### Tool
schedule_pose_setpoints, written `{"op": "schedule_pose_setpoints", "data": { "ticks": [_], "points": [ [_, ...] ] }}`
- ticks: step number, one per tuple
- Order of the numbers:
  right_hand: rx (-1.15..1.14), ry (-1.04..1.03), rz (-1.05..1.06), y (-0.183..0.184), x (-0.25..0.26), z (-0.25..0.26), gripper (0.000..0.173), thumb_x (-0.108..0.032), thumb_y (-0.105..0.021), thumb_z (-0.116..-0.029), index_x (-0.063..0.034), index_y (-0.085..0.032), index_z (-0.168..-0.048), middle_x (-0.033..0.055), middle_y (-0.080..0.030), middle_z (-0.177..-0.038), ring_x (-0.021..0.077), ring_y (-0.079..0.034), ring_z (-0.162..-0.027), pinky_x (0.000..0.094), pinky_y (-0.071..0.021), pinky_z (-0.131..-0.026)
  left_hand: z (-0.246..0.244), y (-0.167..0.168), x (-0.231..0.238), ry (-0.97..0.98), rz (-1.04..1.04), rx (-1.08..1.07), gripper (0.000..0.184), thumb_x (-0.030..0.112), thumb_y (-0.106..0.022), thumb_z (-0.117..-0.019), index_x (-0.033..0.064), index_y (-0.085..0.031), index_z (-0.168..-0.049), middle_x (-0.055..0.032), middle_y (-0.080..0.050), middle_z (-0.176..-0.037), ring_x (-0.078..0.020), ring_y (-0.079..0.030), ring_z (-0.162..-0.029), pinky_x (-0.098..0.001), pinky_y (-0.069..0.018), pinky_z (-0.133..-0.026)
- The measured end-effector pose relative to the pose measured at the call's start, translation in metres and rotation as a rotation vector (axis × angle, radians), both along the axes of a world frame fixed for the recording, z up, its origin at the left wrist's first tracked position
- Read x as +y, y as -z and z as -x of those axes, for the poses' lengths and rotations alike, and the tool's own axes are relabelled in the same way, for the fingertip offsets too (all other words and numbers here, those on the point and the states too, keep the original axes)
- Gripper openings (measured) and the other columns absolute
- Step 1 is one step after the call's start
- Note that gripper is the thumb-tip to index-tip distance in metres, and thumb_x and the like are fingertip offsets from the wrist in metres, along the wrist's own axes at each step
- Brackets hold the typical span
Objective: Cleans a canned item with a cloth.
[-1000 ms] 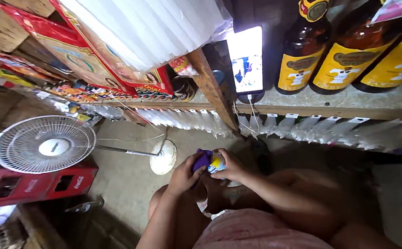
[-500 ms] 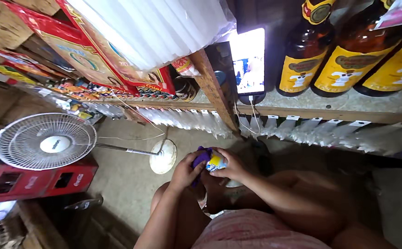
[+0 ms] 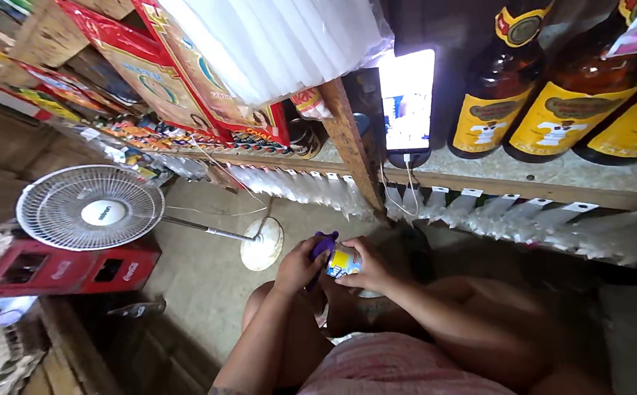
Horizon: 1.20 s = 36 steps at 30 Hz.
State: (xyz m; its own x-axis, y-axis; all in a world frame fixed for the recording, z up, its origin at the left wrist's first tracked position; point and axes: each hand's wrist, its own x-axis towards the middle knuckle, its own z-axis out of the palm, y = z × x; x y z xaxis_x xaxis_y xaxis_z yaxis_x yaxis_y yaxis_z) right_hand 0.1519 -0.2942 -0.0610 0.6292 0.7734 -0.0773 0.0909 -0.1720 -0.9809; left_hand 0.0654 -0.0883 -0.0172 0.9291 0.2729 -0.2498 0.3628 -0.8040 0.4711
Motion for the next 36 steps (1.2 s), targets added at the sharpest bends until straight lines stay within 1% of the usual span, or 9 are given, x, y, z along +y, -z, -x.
{"op": "schedule_pose_setpoints", "data": {
  "ticks": [5,11,15,17,22,24,28,31,36],
  "points": [
    [-0.060,-0.035,0.051,-0.002,-0.001,-0.001,0.085,-0.029,-0.092,-0.0686,-0.0034,-0.054,-0.140,0.0189,-0.055,-0.134,0.0266,-0.053,-0.126,0.0367,-0.0449,-0.108,-0.001,-0.003,-0.002,-0.002,0.008,0.033,0.051,0.046,-0.057,-0.0992,0.0159,-0.060,-0.141,-0.0134,-0.067,-0.129,-0.0298,-0.067,-0.114,-0.0561,-0.0525,-0.097],
    [-0.063,-0.070,0.186,0.002,0.003,-0.003,0.085,-0.030,-0.091,-0.0695,-0.0060,-0.052,-0.142,0.0190,-0.053,-0.137,0.0300,-0.051,-0.129,0.0419,-0.0441,-0.109,-0.001,-0.001,0.004,0.053,0.081,0.059,0.052,0.049,-0.057,-0.0981,0.0159,-0.063,-0.138,-0.0114,-0.067,-0.130,-0.0276,-0.065,-0.119,-0.0554,-0.0499,-0.102],
    [-0.045,-0.052,0.265,0.012,0.007,-0.005,0.087,-0.031,-0.092,-0.0676,-0.0071,-0.052,-0.141,0.0194,-0.053,-0.135,0.0314,-0.053,-0.126,0.0446,-0.0462,-0.107,-0.001,-0.005,0.004,0.110,0.080,0.138,0.047,0.044,-0.059,-0.0995,0.0190,-0.062,-0.139,-0.0106,-0.065,-0.134,-0.0266,-0.063,-0.122,-0.0544,-0.0484,-0.105],
    [-0.005,-0.031,0.271,0.011,0.006,-0.006,0.087,-0.030,-0.092,-0.0673,-0.0077,-0.051,-0.141,0.0189,-0.053,-0.135,0.0312,-0.053,-0.126,0.0451,-0.0467,-0.106,0.001,-0.004,0.007,0.146,0.105,0.109,0.043,0.038,-0.060,-0.0993,0.0200,-0.063,-0.138,-0.0119,-0.065,-0.131,-0.0269,-0.064,-0.119,-0.0532,-0.0496,-0.103],
    [0.107,0.100,0.163,0.007,0.004,-0.012,0.090,-0.027,-0.094,-0.0650,-0.0041,-0.050,-0.141,0.0199,-0.053,-0.137,0.0291,-0.054,-0.126,0.0429,-0.0468,-0.106,0.004,0.003,0.010,0.231,0.106,-0.081,0.040,0.023,-0.062,-0.0974,0.0192,-0.064,-0.137,-0.0176,-0.065,-0.123,-0.0300,-0.066,-0.107,-0.0529,-0.0545,-0.092],
    [0.133,0.145,0.122,0.009,0.003,-0.014,0.091,-0.028,-0.093,-0.0649,-0.0050,-0.050,-0.142,0.0194,-0.053,-0.138,0.0276,-0.055,-0.124,0.0418,-0.0485,-0.104,0.004,0.003,0.010,0.244,0.062,-0.103,0.038,0.022,-0.063,-0.0967,0.0212,-0.066,-0.135,-0.0168,-0.065,-0.122,-0.0297,-0.067,-0.104,-0.0528,-0.0561,-0.089],
    [0.185,0.185,0.073,0.010,0.001,-0.017,0.090,-0.026,-0.093,-0.0648,-0.0051,-0.050,-0.142,0.0190,-0.053,-0.137,0.0264,-0.055,-0.124,0.0407,-0.0491,-0.103,0.003,-0.001,0.008,0.244,0.003,-0.043,0.039,0.022,-0.063,-0.0968,0.0225,-0.066,-0.135,-0.0178,-0.065,-0.123,-0.0326,-0.068,-0.104,-0.0548,-0.0559,-0.088],
    [0.260,0.205,0.004,0.013,0.001,-0.017,0.089,-0.024,-0.093,-0.0620,-0.0052,-0.051,-0.139,0.0188,-0.053,-0.136,0.0247,-0.057,-0.121,0.0390,-0.0520,-0.099,0.003,0.002,0.008,0.244,-0.009,-0.075,0.038,0.022,-0.064,-0.0959,0.0224,-0.067,-0.134,-0.0182,-0.065,-0.122,-0.0330,-0.068,-0.102,-0.0552,-0.0568,-0.086],
    [0.339,0.150,-0.067,0.010,0.000,-0.014,0.088,-0.021,-0.092,-0.0615,-0.0054,-0.051,-0.137,0.0172,-0.054,-0.135,0.0226,-0.058,-0.119,0.0378,-0.0533,-0.098,0.004,0.002,0.007,0.212,-0.096,-0.017,0.038,0.027,-0.062,-0.0971,0.0260,-0.066,-0.134,-0.0173,-0.065,-0.123,-0.0334,-0.069,-0.101,-0.0560,-0.0569,-0.084]
  ]
}}
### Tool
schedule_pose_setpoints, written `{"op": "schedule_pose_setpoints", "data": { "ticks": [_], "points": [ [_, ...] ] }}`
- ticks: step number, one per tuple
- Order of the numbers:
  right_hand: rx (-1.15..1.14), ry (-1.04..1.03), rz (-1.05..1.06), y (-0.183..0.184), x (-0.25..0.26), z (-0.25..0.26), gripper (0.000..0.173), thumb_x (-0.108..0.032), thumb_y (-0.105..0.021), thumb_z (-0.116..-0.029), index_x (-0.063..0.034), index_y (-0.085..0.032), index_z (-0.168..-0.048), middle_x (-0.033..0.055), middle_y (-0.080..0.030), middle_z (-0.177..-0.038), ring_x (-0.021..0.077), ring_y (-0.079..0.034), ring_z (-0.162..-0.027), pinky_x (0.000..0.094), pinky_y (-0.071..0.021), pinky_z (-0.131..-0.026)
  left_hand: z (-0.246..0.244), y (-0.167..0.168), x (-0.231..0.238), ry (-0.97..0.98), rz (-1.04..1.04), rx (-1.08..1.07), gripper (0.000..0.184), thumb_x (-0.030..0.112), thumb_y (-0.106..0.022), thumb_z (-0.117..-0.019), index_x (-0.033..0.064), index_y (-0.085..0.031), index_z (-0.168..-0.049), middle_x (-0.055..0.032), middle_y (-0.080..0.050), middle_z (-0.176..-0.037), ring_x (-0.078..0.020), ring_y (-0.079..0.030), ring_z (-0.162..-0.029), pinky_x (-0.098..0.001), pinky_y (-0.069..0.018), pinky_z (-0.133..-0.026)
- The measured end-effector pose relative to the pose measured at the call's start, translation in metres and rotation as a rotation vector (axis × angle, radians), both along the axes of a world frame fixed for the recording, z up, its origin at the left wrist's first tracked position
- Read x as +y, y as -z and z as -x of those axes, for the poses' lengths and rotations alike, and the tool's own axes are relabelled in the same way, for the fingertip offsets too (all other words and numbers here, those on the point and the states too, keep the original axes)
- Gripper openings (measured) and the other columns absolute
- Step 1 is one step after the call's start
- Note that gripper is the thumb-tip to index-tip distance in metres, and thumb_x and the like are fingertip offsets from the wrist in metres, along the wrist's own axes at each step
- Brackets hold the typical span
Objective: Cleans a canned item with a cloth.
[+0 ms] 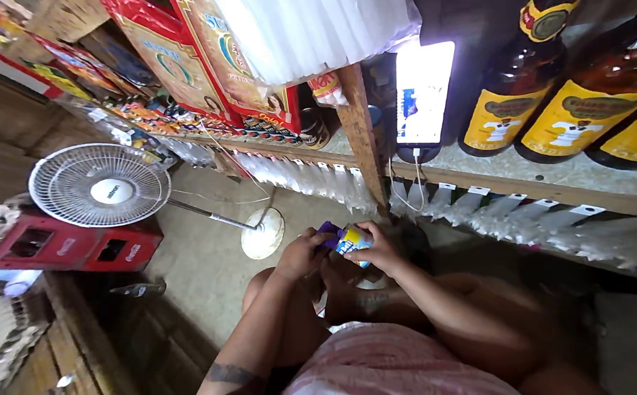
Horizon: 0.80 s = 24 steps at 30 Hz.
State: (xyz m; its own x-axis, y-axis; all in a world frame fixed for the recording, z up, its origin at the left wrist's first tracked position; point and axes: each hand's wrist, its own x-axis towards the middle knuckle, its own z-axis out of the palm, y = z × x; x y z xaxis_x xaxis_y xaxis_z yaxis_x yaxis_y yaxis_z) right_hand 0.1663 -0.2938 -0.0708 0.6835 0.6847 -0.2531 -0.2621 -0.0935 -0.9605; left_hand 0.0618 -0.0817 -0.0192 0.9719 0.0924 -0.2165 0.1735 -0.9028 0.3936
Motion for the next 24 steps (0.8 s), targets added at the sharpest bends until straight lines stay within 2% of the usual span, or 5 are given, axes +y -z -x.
{"op": "schedule_pose_setpoints", "data": {
  "ticks": [6,10,13,20,24],
  "points": [
    [-0.092,-0.132,-0.021,0.003,0.001,0.003,0.087,-0.022,-0.092,-0.0621,-0.0035,-0.051,-0.137,0.0176,-0.053,-0.135,0.0224,-0.056,-0.121,0.0364,-0.0514,-0.100,0.000,-0.004,-0.002,-0.022,-0.073,0.075,0.039,0.030,-0.060,-0.0980,0.0283,-0.064,-0.137,-0.0166,-0.065,-0.124,-0.0349,-0.069,-0.102,-0.0581,-0.0566,-0.084],
    [-0.347,-0.295,0.146,-0.005,0.000,0.004,0.085,-0.026,-0.092,-0.0671,-0.0038,-0.054,-0.139,0.0195,-0.053,-0.135,0.0271,-0.052,-0.126,0.0391,-0.0459,-0.106,-0.002,-0.009,-0.004,-0.011,-0.080,0.153,0.041,0.030,-0.059,-0.0988,0.0252,-0.062,-0.139,-0.0164,-0.065,-0.125,-0.0349,-0.068,-0.105,-0.0582,-0.0554,-0.087],
    [-0.375,-0.355,0.291,-0.006,0.004,0.007,0.085,-0.027,-0.092,-0.0687,-0.0073,-0.053,-0.141,0.0193,-0.052,-0.136,0.0296,-0.052,-0.126,0.0427,-0.0459,-0.107,-0.003,-0.010,-0.004,-0.006,-0.053,0.160,0.040,0.033,-0.061,-0.0977,0.0238,-0.063,-0.137,-0.0147,-0.066,-0.123,-0.0334,-0.068,-0.107,-0.0574,-0.0553,-0.088],
    [-0.291,-0.201,0.329,-0.005,0.004,0.000,0.088,-0.029,-0.093,-0.0676,-0.0066,-0.051,-0.142,0.0197,-0.052,-0.137,0.0301,-0.053,-0.126,0.0447,-0.0467,-0.106,-0.003,-0.004,0.001,0.010,0.146,0.121,0.048,0.044,-0.055,-0.1029,0.0165,-0.059,-0.142,-0.0179,-0.064,-0.130,-0.0328,-0.065,-0.116,-0.0566,-0.0509,-0.099],
    [-0.246,-0.105,0.266,-0.001,0.001,-0.005,0.088,-0.026,-0.093,-0.0655,-0.0047,-0.052,-0.140,0.0201,-0.053,-0.135,0.0293,-0.054,-0.124,0.0427,-0.0476,-0.104,-0.004,-0.001,0.002,0.012,0.147,0.105,0.045,0.042,-0.049,-0.1059,0.0169,-0.060,-0.141,-0.0175,-0.064,-0.129,-0.0324,-0.065,-0.116,-0.0566,-0.0501,-0.100]
  ]
}}
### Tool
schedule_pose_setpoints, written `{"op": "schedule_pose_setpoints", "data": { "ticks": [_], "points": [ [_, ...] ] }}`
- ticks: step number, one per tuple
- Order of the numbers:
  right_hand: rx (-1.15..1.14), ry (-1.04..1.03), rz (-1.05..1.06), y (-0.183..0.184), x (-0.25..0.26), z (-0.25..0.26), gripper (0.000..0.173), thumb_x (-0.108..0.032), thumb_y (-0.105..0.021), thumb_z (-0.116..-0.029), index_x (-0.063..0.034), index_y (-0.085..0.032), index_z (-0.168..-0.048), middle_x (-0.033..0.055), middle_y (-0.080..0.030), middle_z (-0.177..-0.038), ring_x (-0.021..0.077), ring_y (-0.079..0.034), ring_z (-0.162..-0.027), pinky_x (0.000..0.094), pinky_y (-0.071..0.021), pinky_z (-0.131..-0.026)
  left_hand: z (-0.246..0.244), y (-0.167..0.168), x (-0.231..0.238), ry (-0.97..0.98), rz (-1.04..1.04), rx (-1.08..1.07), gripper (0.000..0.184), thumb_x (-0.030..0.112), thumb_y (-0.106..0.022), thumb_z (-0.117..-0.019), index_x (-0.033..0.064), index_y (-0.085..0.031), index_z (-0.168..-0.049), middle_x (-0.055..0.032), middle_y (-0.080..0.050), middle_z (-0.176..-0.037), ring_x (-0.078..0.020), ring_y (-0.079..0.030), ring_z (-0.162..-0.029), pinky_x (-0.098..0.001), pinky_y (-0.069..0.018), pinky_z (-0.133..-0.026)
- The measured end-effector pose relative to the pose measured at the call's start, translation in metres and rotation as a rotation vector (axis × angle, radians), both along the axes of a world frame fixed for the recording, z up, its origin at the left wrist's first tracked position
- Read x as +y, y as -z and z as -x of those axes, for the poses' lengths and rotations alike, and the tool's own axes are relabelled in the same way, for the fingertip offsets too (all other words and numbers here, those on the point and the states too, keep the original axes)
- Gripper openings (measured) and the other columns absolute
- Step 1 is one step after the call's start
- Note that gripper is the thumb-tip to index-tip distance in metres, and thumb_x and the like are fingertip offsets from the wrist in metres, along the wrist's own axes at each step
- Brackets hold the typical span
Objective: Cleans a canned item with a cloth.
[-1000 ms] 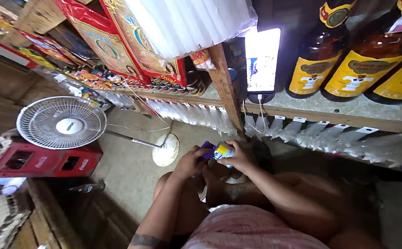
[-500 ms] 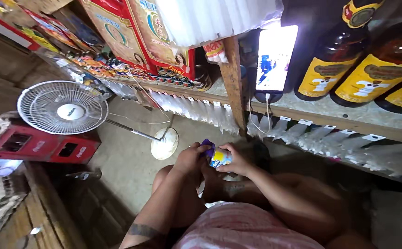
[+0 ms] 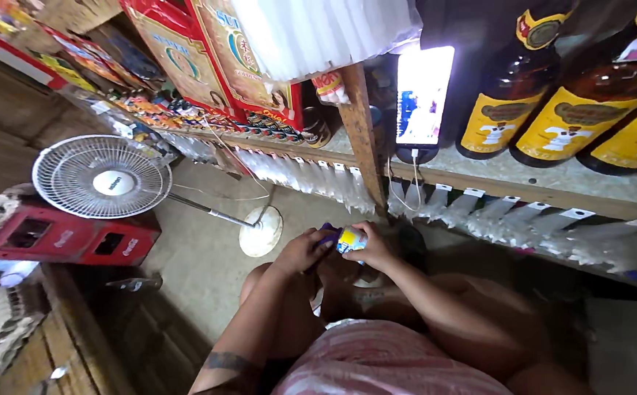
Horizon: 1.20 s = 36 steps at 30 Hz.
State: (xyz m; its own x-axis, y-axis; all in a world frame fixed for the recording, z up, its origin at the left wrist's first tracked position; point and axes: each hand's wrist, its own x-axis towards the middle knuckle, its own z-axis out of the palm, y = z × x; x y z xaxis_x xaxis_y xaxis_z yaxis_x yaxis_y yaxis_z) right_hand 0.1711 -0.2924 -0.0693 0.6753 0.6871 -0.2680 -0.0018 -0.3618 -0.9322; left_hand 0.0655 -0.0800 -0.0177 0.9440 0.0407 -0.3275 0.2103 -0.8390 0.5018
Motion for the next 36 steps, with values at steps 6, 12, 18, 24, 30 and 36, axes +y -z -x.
{"op": "schedule_pose_setpoints", "data": {
  "ticks": [6,12,18,24,30,36],
  "points": [
    [0.059,0.064,-0.109,0.004,-0.002,0.000,0.088,-0.022,-0.093,-0.0639,-0.0047,-0.052,-0.140,0.0196,-0.052,-0.136,0.0270,-0.054,-0.124,0.0400,-0.0491,-0.103,0.001,0.001,-0.002,-0.009,-0.108,0.009,0.038,0.039,-0.055,-0.1031,0.0211,-0.065,-0.135,-0.0152,-0.067,-0.123,-0.0318,-0.067,-0.110,-0.0567,-0.0529,-0.094],
    [0.014,-0.051,-0.200,0.003,-0.001,0.009,0.088,-0.023,-0.093,-0.0628,-0.0026,-0.053,-0.139,0.0189,-0.053,-0.134,0.0258,-0.053,-0.124,0.0378,-0.0475,-0.104,-0.001,-0.007,-0.010,-0.060,-0.244,0.040,0.038,0.038,-0.057,-0.1014,0.0215,-0.065,-0.135,-0.0163,-0.065,-0.124,-0.0350,-0.068,-0.106,-0.0584,-0.0545,-0.089],
    [-0.034,-0.154,-0.111,-0.004,0.002,0.016,0.086,-0.024,-0.092,-0.0662,-0.0035,-0.052,-0.140,0.0195,-0.052,-0.135,0.0274,-0.052,-0.126,0.0390,-0.0463,-0.106,0.004,-0.003,-0.012,-0.110,-0.146,-0.218,0.033,0.033,-0.061,-0.0994,0.0159,-0.069,-0.126,-0.0161,-0.068,-0.116,-0.0323,-0.070,-0.099,-0.0547,-0.0573,-0.084],
    [-0.006,0.028,-0.089,0.003,0.002,0.008,0.088,-0.025,-0.092,-0.0647,-0.0030,-0.052,-0.139,0.0203,-0.053,-0.135,0.0284,-0.054,-0.124,0.0410,-0.0477,-0.105,0.004,0.001,-0.001,-0.034,0.026,-0.209,0.035,0.037,-0.061,-0.0997,0.0131,-0.070,-0.124,-0.0144,-0.069,-0.115,-0.0284,-0.068,-0.105,-0.0524,-0.0546,-0.092],
    [-0.005,0.035,-0.163,0.002,-0.002,0.003,0.086,-0.023,-0.093,-0.0633,-0.0012,-0.053,-0.137,0.0191,-0.054,-0.133,0.0261,-0.054,-0.123,0.0381,-0.0479,-0.104,0.000,-0.004,-0.004,-0.036,-0.087,-0.008,0.036,0.037,-0.061,-0.1001,0.0167,-0.068,-0.129,-0.0152,-0.067,-0.120,-0.0318,-0.067,-0.108,-0.0563,-0.0534,-0.093],
    [0.046,-0.094,-0.268,0.005,-0.001,0.011,0.087,-0.024,-0.092,-0.0625,-0.0016,-0.053,-0.137,0.0182,-0.053,-0.134,0.0228,-0.055,-0.121,0.0356,-0.0498,-0.101,-0.001,-0.007,-0.010,-0.114,-0.179,-0.011,0.037,0.035,-0.057,-0.1017,0.0178,-0.064,-0.134,-0.0160,-0.065,-0.126,-0.0347,-0.068,-0.108,-0.0576,-0.0544,-0.091]
  ]
}}
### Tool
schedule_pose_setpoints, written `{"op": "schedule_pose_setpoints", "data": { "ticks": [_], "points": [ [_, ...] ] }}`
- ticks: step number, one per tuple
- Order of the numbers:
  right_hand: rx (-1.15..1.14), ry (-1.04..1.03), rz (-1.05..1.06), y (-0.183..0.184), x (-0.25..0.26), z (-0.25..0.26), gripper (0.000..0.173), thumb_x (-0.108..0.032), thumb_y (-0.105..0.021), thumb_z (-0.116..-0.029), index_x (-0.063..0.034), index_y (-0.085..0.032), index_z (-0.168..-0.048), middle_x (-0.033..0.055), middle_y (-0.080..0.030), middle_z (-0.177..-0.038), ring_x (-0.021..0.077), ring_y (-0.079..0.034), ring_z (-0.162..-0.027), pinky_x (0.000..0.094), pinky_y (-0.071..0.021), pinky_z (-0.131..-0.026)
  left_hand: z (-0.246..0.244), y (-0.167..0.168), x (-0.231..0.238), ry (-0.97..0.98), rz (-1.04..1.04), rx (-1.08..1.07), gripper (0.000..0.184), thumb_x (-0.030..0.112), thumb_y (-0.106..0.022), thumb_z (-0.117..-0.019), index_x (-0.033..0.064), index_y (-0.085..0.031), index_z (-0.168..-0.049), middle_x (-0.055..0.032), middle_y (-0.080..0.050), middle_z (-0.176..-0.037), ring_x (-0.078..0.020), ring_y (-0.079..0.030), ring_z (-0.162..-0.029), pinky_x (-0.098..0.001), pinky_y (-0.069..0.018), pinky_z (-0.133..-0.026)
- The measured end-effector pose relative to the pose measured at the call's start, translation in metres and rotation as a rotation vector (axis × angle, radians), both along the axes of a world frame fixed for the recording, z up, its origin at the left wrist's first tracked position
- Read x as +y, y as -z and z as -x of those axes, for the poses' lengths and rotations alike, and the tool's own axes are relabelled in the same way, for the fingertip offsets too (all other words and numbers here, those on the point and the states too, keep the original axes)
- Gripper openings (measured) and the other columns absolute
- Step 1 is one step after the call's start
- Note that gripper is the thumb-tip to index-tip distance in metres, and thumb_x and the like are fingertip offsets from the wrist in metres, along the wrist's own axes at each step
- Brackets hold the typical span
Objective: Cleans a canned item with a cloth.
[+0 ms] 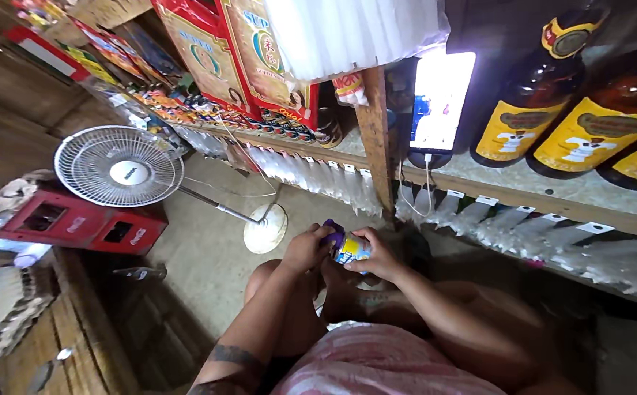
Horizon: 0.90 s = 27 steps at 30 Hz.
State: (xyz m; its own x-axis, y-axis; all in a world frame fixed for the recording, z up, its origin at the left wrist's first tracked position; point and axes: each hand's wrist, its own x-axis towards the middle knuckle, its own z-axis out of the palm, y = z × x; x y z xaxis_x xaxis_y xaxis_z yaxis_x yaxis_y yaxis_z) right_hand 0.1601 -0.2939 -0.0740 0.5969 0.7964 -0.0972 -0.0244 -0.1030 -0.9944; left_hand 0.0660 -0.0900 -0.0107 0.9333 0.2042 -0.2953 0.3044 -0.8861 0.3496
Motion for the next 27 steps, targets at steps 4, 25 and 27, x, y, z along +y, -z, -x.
{"op": "schedule_pose_setpoints", "data": {
  "ticks": [4,25,27],
  "points": [
    [-0.053,-0.080,0.116,-0.002,0.002,0.003,0.086,-0.025,-0.092,-0.0665,-0.0035,-0.051,-0.140,0.0196,-0.051,-0.138,0.0272,-0.052,-0.127,0.0398,-0.0464,-0.106,0.003,0.005,-0.001,0.015,0.058,-0.159,0.036,0.035,-0.059,-0.1001,0.0143,-0.067,-0.129,-0.0168,-0.067,-0.121,-0.0335,-0.069,-0.104,-0.0564,-0.0557,-0.089],
    [-0.024,-0.076,-0.005,0.000,0.000,-0.001,0.086,-0.022,-0.092,-0.0635,-0.0005,-0.052,-0.137,0.0192,-0.052,-0.135,0.0239,-0.053,-0.124,0.0354,-0.0480,-0.104,0.001,0.002,0.001,-0.027,0.096,-0.081,0.040,0.036,-0.057,-0.1021,0.0119,-0.063,-0.134,-0.0180,-0.064,-0.129,-0.0347,-0.067,-0.113,-0.0569,-0.0531,-0.095],
    [-0.048,-0.094,0.060,-0.002,0.002,0.001,0.086,-0.024,-0.092,-0.0655,-0.0023,-0.051,-0.139,0.0194,-0.051,-0.137,0.0252,-0.053,-0.125,0.0372,-0.0476,-0.105,0.003,0.004,0.002,-0.014,0.149,-0.149,0.039,0.034,-0.058,-0.1014,0.0104,-0.064,-0.132,-0.0177,-0.065,-0.129,-0.0333,-0.066,-0.114,-0.0559,-0.0526,-0.097]
  ]
}}
